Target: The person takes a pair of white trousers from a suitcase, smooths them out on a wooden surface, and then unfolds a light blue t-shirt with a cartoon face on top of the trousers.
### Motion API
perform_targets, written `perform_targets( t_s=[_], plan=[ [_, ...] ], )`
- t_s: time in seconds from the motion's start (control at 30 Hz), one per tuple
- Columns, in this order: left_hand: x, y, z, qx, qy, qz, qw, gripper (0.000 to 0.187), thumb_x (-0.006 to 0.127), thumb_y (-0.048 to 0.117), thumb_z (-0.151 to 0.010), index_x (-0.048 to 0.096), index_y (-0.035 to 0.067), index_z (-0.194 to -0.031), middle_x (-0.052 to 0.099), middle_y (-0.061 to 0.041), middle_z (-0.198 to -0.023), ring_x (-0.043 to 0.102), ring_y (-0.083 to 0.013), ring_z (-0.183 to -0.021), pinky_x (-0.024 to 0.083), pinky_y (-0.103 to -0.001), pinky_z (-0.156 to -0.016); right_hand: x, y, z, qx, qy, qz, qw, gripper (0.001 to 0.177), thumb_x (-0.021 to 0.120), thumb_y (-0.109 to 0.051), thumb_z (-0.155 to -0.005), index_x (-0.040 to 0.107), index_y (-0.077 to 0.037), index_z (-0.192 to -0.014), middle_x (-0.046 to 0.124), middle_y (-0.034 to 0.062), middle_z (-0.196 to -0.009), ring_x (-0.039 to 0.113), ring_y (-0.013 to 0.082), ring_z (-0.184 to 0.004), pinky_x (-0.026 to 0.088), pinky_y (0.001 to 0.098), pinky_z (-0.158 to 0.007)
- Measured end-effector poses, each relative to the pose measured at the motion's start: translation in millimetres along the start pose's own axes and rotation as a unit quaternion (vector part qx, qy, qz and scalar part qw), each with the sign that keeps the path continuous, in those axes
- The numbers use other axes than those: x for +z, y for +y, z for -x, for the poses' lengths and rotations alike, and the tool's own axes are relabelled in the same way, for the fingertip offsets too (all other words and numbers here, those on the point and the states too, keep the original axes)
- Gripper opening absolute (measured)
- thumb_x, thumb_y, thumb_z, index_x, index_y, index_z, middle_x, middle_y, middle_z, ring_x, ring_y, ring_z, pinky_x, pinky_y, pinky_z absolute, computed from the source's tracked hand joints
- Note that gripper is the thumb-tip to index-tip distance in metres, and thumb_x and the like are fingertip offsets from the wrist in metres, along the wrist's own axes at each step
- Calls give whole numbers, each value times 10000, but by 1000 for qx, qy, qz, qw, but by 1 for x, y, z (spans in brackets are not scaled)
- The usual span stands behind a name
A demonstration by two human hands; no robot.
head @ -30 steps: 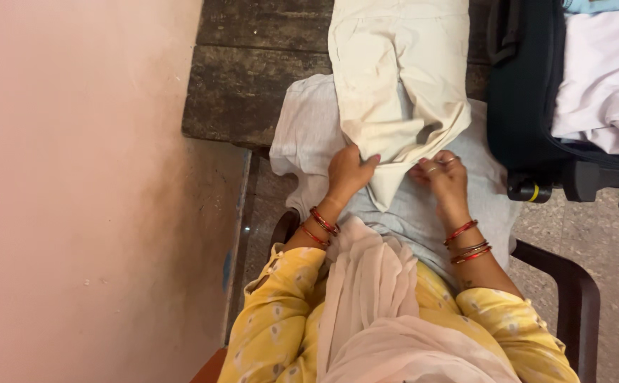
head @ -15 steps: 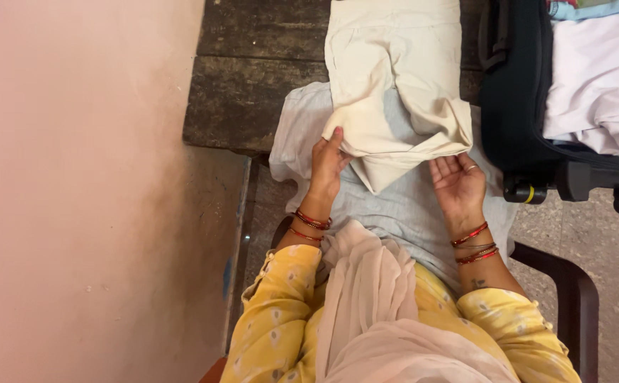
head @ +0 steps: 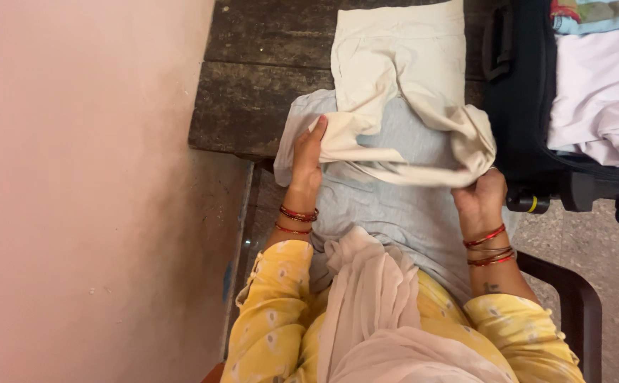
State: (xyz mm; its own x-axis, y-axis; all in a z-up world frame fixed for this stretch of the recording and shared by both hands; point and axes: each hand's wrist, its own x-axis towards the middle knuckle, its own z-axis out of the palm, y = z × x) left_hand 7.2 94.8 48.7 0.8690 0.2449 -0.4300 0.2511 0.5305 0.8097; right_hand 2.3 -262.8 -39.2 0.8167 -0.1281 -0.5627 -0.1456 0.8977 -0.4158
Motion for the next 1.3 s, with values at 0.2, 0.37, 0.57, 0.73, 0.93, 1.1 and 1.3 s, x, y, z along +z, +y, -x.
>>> perform_targets(
  t_s=[0.2, 0.37, 0.57, 0.73, 0.93, 1.1, 1.3],
  plan=[
    [17, -18, 22, -34, -79, -42, 995, 585, 718, 251, -892, 439, 106, -1385, 632, 2, -1189, 658, -104, -1013, 564, -438, -893, 48, -5, 35, 104, -63, 103, 987, 337, 418, -315, -1083, 621, -63, -1174, 687, 52, -996, 667, 155, -795, 566, 281, -655],
    [16, -91, 9, -76, -98, 10, 992, 332, 688, 50, -908, 500, 14, -1181, 658, -82, -1006, 688, -178, -785, 617, -393, -840, 78, -2, 73, 59, -142, 329, 932, 189, 541, -150, -1054, 623, -39, -1184, 679, 24, -968, 653, 99, -773, 528, 233, -612],
    [-7, -44, 3, -82, -240, 9, 967, 299, 677, 109, -909, 558, 34, -1174, 645, -37, -805, 462, -48, -433, 449, -237, -400, 44, -31, 66, -2, -130, 350, 928, 238, 570, -178, -1120, 634, 15, -1243, 680, 42, -860, 540, 68, -511, 376, 227, -384],
    [-5, -12, -2, 2, -201, -583, 787, 522, 808, 402, -821, 612, 38, -1139, 733, -176, -999, 680, -281, -813, 530, -401, -677, 38, -21, 61, -118, -38, 785, 606, 556, 641, -250, -1010, 478, 64, -1439, 686, 254, -907, 620, 331, -688, 507, 454, -636],
    [15, 3, -36, 163, -1, -674, 721, 681, 791, 500, -778, 568, -13, -1166, 693, -240, -1116, 659, -415, -1048, 512, -500, -885, 78, 1, 60, -304, -92, 828, 463, 801, 752, -235, -888, 363, 48, -1527, 544, 348, -1381, 546, 504, -1232, 473, 517, -996],
    [44, 3, -106, 259, 46, -681, 684, 662, 719, 491, -866, 541, 41, -1318, 617, -257, -1275, 544, -427, -1245, 433, -482, -1061, 159, 8, 24, -321, -130, 798, 494, 798, 718, -243, -946, 338, -58, -1623, 432, 284, -1577, 443, 454, -1446, 419, 477, -1160],
    [86, -7, -132, 198, -16, -767, 610, 776, 524, 636, -941, 275, 288, -1588, 185, -288, -1622, 123, -447, -1516, 122, -539, -1206, 193, 36, -68, -255, -99, 872, 406, 849, 577, -498, -977, 177, -175, -1652, 61, 343, -1649, 85, 506, -1523, 163, 578, -1208]
  ],
)
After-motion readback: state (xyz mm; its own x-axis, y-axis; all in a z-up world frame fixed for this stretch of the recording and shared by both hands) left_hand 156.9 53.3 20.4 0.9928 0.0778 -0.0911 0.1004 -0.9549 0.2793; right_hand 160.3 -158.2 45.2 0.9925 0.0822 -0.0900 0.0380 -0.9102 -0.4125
